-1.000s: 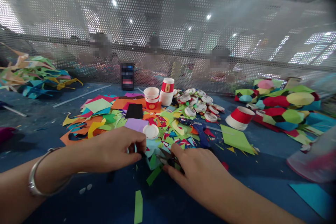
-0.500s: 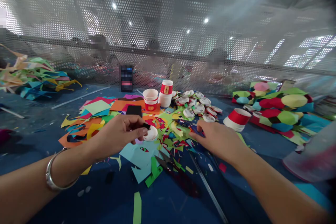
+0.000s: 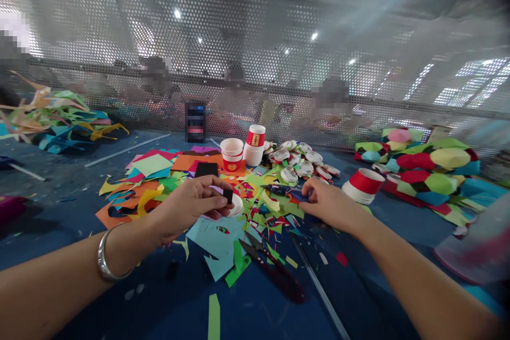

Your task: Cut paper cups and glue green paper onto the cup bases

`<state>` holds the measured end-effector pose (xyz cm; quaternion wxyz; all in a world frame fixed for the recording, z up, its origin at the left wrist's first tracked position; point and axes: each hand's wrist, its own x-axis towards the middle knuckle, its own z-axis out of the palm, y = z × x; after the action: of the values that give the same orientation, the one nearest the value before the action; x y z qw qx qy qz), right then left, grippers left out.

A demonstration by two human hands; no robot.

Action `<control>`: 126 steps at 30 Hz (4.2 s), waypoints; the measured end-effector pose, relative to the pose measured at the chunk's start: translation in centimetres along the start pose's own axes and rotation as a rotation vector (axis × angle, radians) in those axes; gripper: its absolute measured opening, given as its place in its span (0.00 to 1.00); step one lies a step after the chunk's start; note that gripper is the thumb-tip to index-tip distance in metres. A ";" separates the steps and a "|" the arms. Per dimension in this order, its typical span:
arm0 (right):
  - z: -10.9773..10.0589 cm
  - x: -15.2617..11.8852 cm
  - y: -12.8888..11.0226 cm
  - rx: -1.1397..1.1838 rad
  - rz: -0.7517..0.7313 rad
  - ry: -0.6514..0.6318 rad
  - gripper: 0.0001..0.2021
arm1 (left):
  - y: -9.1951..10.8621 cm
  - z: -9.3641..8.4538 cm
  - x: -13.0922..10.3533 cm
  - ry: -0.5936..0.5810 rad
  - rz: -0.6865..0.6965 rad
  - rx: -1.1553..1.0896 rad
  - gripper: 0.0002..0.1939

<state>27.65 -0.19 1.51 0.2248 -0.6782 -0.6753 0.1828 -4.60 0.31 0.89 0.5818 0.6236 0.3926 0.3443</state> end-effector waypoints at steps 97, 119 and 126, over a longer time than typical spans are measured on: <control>2.9 -3.7 -6.0 0.107 -0.328 -0.013 0.12 | -0.7 0.8 0.9 0.187 0.394 0.252 0.23; 2.9 -3.8 -6.1 0.058 -0.322 -0.004 0.12 | -0.8 0.9 1.0 0.194 0.410 0.247 0.21; 2.8 -3.8 -6.2 0.051 -0.344 0.000 0.13 | -0.6 0.9 1.0 0.195 0.399 0.148 0.21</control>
<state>20.82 -3.91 2.38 0.2699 -0.5470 -0.7764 0.1586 -3.41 0.80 0.17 0.4143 0.6937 0.3397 0.4814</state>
